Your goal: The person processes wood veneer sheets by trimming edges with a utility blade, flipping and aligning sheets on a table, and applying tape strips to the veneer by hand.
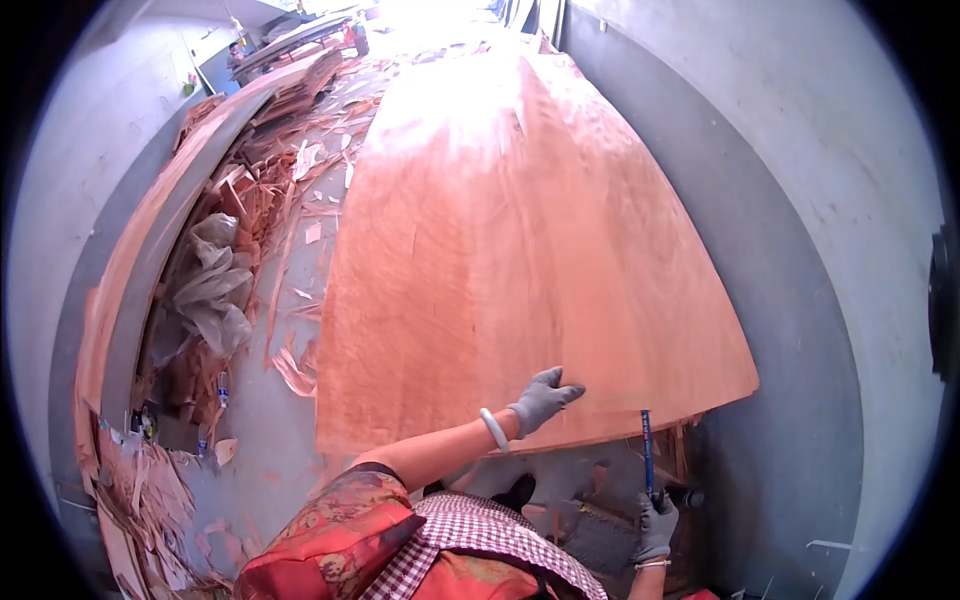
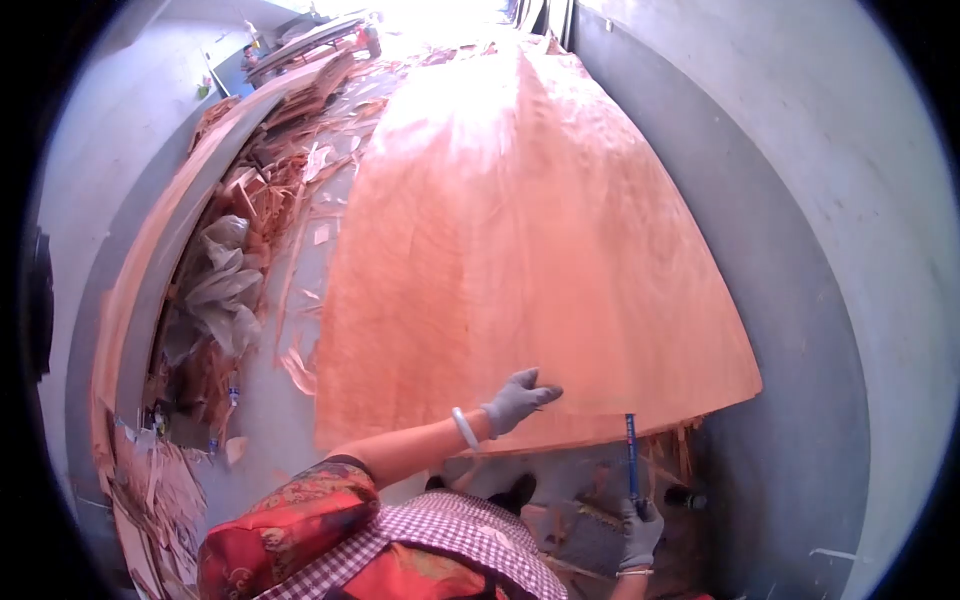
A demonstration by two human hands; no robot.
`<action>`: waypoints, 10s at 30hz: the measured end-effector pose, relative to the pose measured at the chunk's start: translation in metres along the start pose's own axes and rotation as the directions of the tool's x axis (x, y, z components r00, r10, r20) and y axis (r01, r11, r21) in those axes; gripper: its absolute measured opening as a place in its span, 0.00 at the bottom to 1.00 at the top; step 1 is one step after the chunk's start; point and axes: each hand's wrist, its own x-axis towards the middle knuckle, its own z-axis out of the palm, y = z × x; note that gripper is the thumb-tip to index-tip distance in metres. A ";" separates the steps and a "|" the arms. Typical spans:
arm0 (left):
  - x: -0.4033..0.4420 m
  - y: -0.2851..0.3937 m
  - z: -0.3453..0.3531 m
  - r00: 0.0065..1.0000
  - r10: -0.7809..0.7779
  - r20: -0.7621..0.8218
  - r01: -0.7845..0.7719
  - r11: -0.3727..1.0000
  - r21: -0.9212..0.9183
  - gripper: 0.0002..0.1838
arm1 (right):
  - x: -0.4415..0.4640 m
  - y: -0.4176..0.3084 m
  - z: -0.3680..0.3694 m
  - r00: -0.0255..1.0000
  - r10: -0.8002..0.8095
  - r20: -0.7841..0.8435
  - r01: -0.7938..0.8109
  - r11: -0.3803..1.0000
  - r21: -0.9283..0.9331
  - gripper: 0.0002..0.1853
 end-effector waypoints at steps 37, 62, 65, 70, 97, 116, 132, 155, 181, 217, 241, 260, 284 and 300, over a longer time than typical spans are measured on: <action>-0.486 -0.258 -0.247 0.802 -0.175 -0.570 0.431 0.831 0.352 0.20 | -0.023 0.027 0.241 0.967 -0.199 0.161 0.187 0.979 0.086 0.07; -0.874 -0.361 -0.429 -0.451 -0.340 -0.825 -0.118 0.939 -0.322 0.14 | -0.596 -0.098 1.011 0.154 0.079 0.985 -0.003 0.997 -0.080 0.14; -0.869 -0.400 -0.394 -0.266 -0.688 -0.675 -0.663 0.639 -0.390 0.13 | -0.658 -0.062 1.115 -0.071 0.069 0.995 -0.177 0.981 -0.081 0.10; -0.880 -0.434 -0.422 -0.043 -0.911 -0.410 -0.824 0.264 -0.501 0.11 | -0.846 -0.020 1.134 -0.308 0.247 0.919 -0.054 0.960 -0.276 0.08; -1.411 -0.219 -1.047 -0.126 0.185 -0.975 0.678 0.733 0.051 0.18 | -1.318 0.082 1.286 -0.667 0.526 0.527 0.355 0.847 -0.396 0.11; -1.669 -0.240 -1.347 -0.072 0.189 -0.979 0.629 0.770 0.102 0.21 | -1.413 0.085 1.607 0.057 0.290 0.955 -0.111 0.953 -0.282 0.10; -1.699 -0.223 -1.586 0.495 -0.207 -0.844 0.337 0.941 -0.033 0.17 | -1.482 0.069 1.643 0.473 0.109 0.874 -0.214 0.977 -0.006 0.10; -1.600 -0.176 -1.788 0.425 0.295 -0.855 0.275 0.858 0.433 0.15 | -1.570 -0.033 1.769 0.195 -0.236 0.952 0.401 0.905 0.142 0.23; -1.610 -0.136 -1.878 0.966 -0.252 -0.059 0.254 0.966 0.039 0.16 | -1.611 0.021 1.849 0.605 0.176 0.777 -0.046 0.981 -0.186 0.18; -1.700 -0.044 -1.899 0.722 0.173 -0.670 -0.604 0.630 -0.488 0.25 | -1.578 -0.218 1.670 0.237 -0.671 0.703 0.034 0.729 0.684 0.11; -1.610 -0.194 -1.766 0.336 -0.303 -0.892 -0.517 0.733 -0.443 0.03 | -1.466 0.068 1.407 0.912 0.282 0.299 -0.297 0.955 0.004 0.14; -1.564 -0.142 -1.820 0.296 0.126 -0.947 -0.522 0.851 -0.050 0.10 | -1.434 0.074 1.448 0.960 0.098 0.261 -0.124 0.988 0.086 0.15; -1.527 -0.147 -1.901 0.206 -0.239 -0.949 -0.268 0.919 -0.289 0.09 | -1.471 0.076 1.389 0.983 0.048 0.175 -0.051 0.999 0.014 0.15; -1.535 -0.148 -1.902 0.456 -0.251 -0.854 -0.220 0.898 -0.381 0.09 | -1.459 0.086 1.466 0.945 -0.018 0.326 0.052 0.994 -0.097 0.14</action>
